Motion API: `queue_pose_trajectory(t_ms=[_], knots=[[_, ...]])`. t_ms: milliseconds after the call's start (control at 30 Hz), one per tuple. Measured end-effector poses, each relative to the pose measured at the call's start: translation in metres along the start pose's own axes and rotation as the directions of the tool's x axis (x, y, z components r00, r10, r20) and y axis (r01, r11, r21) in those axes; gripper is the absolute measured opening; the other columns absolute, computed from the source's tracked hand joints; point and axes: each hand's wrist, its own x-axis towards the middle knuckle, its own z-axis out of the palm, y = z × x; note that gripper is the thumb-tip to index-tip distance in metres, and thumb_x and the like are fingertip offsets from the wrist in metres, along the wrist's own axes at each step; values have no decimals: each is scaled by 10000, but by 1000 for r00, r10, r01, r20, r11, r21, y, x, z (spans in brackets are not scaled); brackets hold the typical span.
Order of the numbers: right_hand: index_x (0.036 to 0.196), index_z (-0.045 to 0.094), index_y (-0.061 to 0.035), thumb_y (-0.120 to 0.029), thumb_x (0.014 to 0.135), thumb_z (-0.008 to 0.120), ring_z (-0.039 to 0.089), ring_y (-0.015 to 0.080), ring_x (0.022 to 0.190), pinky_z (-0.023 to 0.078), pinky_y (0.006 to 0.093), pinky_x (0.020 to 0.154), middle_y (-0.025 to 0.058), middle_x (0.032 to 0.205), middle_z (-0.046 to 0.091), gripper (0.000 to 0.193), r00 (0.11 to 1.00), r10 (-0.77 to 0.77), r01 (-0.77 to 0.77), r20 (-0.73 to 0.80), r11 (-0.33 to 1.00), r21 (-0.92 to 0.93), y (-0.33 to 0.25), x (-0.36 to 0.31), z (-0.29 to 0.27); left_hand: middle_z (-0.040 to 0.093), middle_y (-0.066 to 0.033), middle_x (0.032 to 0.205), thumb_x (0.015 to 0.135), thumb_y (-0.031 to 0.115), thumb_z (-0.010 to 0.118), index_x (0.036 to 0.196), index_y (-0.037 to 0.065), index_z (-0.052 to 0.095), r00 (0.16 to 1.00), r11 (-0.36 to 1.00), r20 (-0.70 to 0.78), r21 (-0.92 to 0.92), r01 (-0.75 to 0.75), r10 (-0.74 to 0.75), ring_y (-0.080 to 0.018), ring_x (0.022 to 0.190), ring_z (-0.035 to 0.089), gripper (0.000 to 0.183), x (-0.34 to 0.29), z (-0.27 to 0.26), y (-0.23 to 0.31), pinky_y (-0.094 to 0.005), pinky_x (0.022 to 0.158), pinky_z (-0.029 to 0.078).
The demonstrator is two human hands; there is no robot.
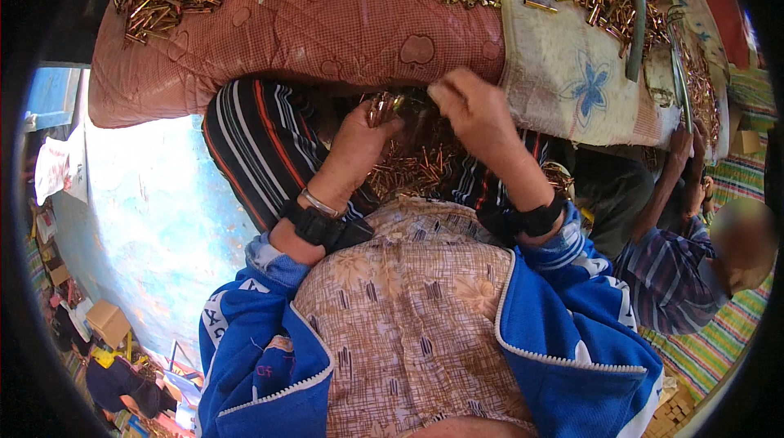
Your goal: Manually sorting and organizing small brass bullet casings and projectiles on a table.
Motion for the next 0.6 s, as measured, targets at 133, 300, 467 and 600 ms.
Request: queue_pose_trajectory(t_ms=[133,300,467,600], knots=[[836,534,-24,-174,810,545,554,389,739,436,442,611,203,757,571,153,965,-167,116,-203,964,-238,-8,48,-22,482,15,642,849,167,560,905,78,495,995,1000,100,-6,25,-24,-56,480,408,123,1,-2,-3,-185,400,320],[872,529,-22,-145,799,536,554,394,794,442,456,667,201,840,581,143,918,-277,125,-285,881,-457,2,84,-23,467,25,636,846,171,548,912,85,484,991,997,109,-22,80,-77,-48,503,402,126,0,1,0,-184,404,314],[848,510,-11,-139,777,555,548,405,817,449,463,682,208,866,564,154,922,-346,201,-173,810,-551,6,93,-22,482,21,638,837,162,544,925,82,480,989,997,133,-29,76,-72,-48,505,404,135,-4,3,4,-188,400,309],[881,534,-34,-100,750,582,544,382,811,441,426,680,185,830,575,153,932,-347,244,-106,817,-522,8,94,-28,540,-1,685,835,161,549,954,74,489,984,995,151,-30,99,-94,-54,527,448,160,-2,1,2,-180,422,344]])
